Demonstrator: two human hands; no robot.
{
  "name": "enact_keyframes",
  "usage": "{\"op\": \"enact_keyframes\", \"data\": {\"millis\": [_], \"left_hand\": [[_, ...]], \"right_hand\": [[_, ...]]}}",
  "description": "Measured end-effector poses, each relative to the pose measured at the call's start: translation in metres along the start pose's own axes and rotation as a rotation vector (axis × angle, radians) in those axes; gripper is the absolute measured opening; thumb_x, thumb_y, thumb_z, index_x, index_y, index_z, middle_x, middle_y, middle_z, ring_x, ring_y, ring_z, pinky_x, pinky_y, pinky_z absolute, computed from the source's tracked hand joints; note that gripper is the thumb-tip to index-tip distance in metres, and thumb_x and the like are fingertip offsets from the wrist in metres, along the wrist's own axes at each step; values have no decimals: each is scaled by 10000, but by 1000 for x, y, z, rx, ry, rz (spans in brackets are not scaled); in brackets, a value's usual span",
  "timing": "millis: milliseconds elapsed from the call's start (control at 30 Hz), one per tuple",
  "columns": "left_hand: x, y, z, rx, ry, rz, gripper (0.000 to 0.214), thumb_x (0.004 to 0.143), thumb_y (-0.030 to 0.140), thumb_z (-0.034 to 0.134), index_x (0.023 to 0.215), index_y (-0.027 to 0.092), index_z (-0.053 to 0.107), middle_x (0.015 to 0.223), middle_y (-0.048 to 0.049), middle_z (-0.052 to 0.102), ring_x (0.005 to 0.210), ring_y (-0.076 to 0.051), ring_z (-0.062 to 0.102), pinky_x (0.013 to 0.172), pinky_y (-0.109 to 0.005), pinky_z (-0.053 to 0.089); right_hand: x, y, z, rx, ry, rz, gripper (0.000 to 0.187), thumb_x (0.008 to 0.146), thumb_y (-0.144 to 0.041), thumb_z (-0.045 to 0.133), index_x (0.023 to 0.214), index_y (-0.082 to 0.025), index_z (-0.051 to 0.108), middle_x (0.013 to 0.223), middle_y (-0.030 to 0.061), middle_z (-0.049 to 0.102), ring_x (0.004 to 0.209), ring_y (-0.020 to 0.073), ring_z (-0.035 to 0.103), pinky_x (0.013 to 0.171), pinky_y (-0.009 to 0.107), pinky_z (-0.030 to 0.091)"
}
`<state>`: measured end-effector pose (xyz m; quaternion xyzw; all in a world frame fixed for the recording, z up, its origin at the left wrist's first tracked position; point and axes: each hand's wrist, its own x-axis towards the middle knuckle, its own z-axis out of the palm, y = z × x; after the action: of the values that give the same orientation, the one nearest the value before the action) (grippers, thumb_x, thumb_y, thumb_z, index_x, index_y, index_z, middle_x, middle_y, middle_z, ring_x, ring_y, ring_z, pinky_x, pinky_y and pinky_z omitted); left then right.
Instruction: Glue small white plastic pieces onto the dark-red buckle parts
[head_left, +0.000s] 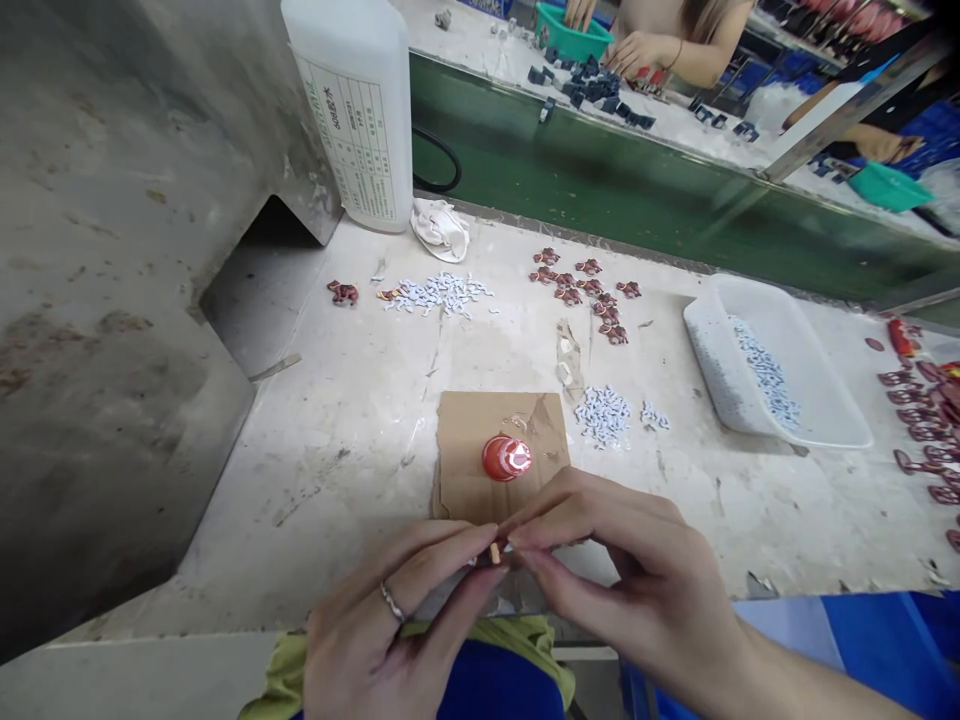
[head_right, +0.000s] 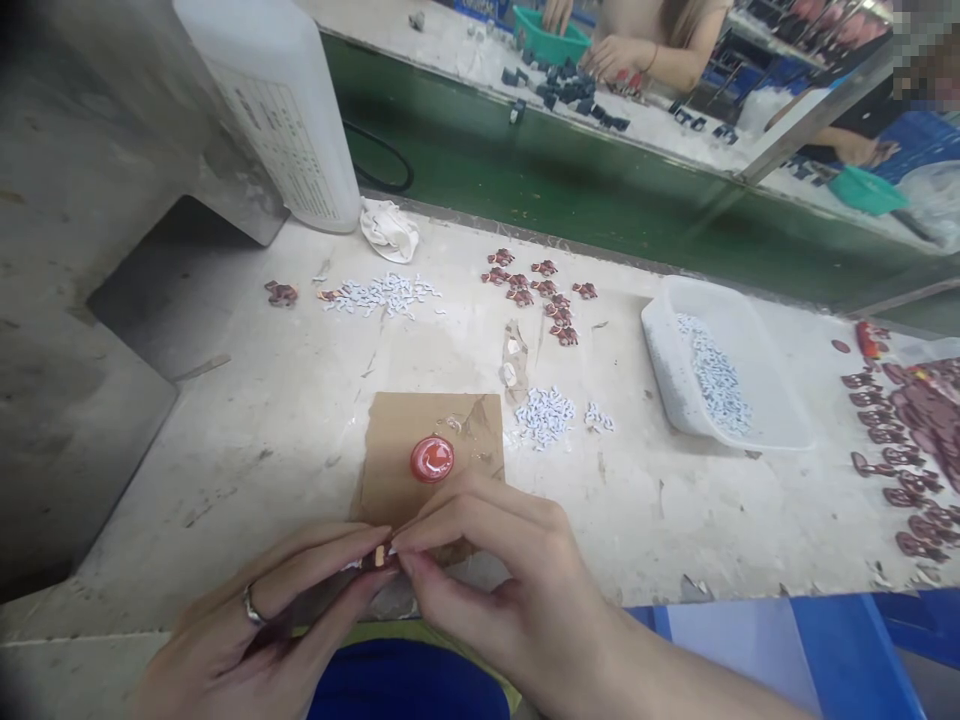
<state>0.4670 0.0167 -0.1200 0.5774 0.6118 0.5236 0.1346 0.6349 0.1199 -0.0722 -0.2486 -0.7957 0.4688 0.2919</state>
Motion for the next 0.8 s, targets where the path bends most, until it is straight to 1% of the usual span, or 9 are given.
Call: {"op": "enact_keyframes", "data": {"millis": [100, 267, 333, 500, 567, 633, 700, 733, 800], "left_hand": [[0, 0, 1, -18, -3, -29, 171, 950, 249, 701, 1097, 335, 703, 989, 120, 782, 816, -47, 764, 830, -82, 612], [2, 1, 4, -61, 39, -22, 168, 928, 252, 741, 1079, 323, 729, 999, 128, 784, 813, -38, 760, 851, -63, 597], [4, 3, 4, -79, 46, -39, 147, 928, 265, 743, 1061, 325, 732, 987, 132, 786, 795, -38, 759, 829, -62, 604], [1, 8, 8, -195, 18, -158, 223, 933, 209, 718, 1092, 365, 721, 1015, 108, 799, 810, -117, 790, 747, -172, 672], [0, 8, 10, -197, 59, -188, 290, 905, 206, 744, 1144, 366, 707, 995, 100, 804, 798, -131, 796, 767, -176, 668], [-1, 8, 10, -177, 129, -202, 320, 875, 223, 776, 1157, 333, 675, 924, 102, 802, 752, -118, 789, 768, -135, 644], [-3, 8, 6, -122, 127, -176, 344, 867, 256, 793, 1176, 302, 650, 942, 87, 801, 776, -113, 792, 778, -106, 625], [-5, 8, 3, -75, 137, -161, 381, 856, 271, 808, 1200, 288, 646, 995, 66, 800, 839, -118, 795, 814, -106, 621], [-12, 8, -7, 0, 220, -126, 353, 859, 267, 796, 1187, 257, 664, 1082, 22, 775, 957, -117, 776, 882, -118, 617]], "right_hand": [[-3, 0, -1, -66, -48, -23, 186, 994, -80, 664, 1078, -238, 711, 989, 25, 756, 860, 162, 748, 730, 262, 631], [-9, -7, -8, -418, -168, -240, 251, 1045, -61, 551, 1267, -131, 643, 1113, 112, 752, 937, 185, 754, 787, 231, 634], [-7, -9, -12, -452, -189, -256, 274, 1044, -52, 538, 1288, -130, 633, 1127, 115, 748, 962, 187, 748, 802, 227, 633], [4, -12, -15, -39, -118, -6, 332, 948, -141, 743, 1256, -233, 661, 1127, 41, 741, 990, 166, 749, 841, 229, 650], [7, -14, -11, 38, -115, 75, 328, 925, -150, 770, 1225, -250, 684, 1125, 32, 755, 1000, 172, 753, 851, 249, 655], [11, -18, -7, 29, -147, 101, 215, 939, -132, 749, 1125, -237, 733, 1045, 26, 772, 953, 166, 755, 827, 255, 647], [20, -20, -10, -7, -195, 87, 136, 946, -131, 739, 1045, -221, 762, 974, 25, 778, 912, 167, 752, 801, 272, 636], [28, -20, -15, -39, -205, 78, 111, 949, -147, 741, 1025, -222, 771, 962, 24, 781, 897, 169, 749, 790, 284, 635], [51, -11, -39, -163, -127, 52, 71, 949, -203, 743, 1002, -230, 782, 971, 32, 789, 892, 186, 748, 788, 322, 642]]}}
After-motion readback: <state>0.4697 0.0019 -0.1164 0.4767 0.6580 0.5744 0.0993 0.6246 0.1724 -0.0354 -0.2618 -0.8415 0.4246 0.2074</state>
